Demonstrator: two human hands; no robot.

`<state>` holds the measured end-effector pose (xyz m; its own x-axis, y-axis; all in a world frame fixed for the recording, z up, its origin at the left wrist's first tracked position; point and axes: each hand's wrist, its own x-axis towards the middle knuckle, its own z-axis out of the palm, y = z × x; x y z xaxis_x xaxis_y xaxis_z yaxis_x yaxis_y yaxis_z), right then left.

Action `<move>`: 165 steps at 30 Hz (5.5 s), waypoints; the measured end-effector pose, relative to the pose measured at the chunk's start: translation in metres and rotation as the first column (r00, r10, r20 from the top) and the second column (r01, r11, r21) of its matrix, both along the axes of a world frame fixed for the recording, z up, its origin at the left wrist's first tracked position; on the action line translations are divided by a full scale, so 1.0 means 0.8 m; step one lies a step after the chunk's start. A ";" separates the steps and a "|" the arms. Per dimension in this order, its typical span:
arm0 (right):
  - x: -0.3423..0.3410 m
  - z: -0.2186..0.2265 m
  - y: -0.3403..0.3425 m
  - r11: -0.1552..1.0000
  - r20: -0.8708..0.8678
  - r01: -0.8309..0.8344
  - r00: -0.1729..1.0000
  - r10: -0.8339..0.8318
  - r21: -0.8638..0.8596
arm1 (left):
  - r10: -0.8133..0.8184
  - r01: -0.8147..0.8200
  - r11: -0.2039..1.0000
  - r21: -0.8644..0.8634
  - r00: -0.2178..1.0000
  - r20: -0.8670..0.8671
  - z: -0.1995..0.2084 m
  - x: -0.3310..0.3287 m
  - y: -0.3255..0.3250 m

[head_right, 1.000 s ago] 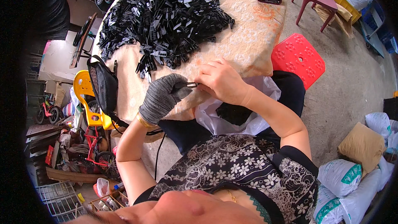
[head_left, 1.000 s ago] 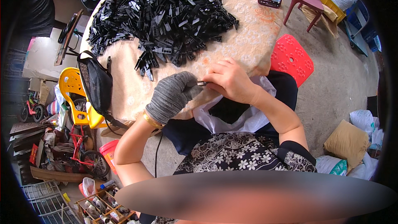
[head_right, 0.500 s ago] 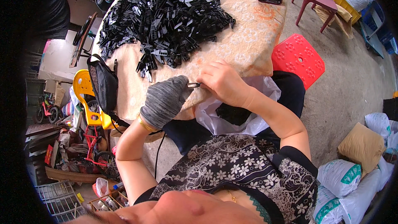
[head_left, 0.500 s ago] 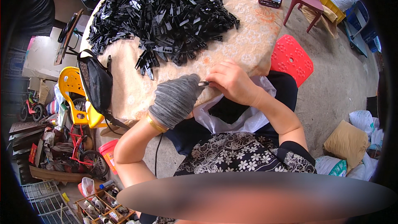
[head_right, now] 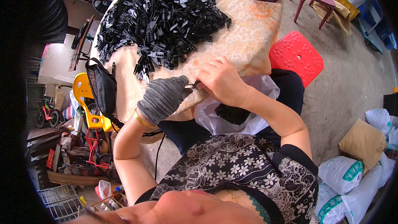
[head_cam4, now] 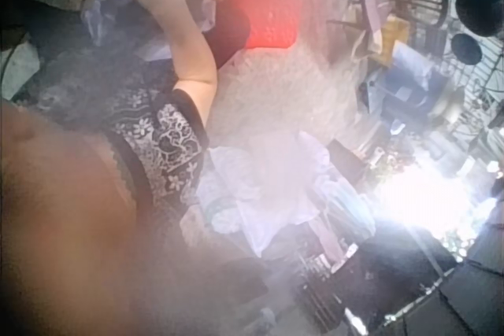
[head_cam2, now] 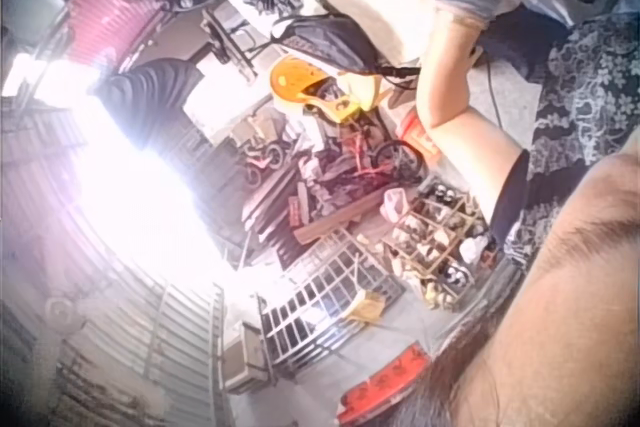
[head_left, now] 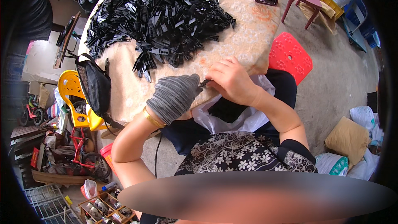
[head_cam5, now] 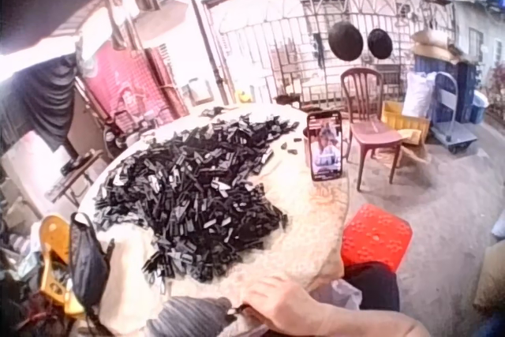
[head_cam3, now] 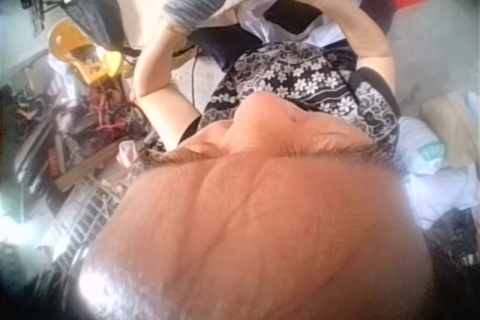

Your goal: The person assembles small black plastic components by hand.

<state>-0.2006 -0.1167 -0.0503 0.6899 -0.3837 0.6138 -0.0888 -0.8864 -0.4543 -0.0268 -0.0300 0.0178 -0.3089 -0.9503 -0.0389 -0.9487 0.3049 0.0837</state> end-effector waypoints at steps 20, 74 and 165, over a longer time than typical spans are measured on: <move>-0.005 -0.007 -0.008 0.996 0.012 -0.092 0.996 0.092 0.004 | 0.116 -0.114 0.988 0.107 0.993 -0.016 -0.009 -0.004 -0.013; 0.030 0.004 -0.022 0.995 -0.038 -0.041 0.998 0.045 0.093 | 0.283 -0.372 0.928 0.032 0.644 -0.711 -0.039 0.052 0.027; 0.058 0.009 -0.058 0.961 -0.035 0.260 0.964 -0.264 -0.098 | 0.735 -0.736 0.672 0.083 0.651 -0.191 -0.029 0.121 -0.002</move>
<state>-0.1540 -0.1628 -0.0431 0.6019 -0.4985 0.6238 -0.3428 -0.8669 -0.3620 0.0698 -0.0315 -0.0052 0.4908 -0.8694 -0.0577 -0.8257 -0.4852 0.2878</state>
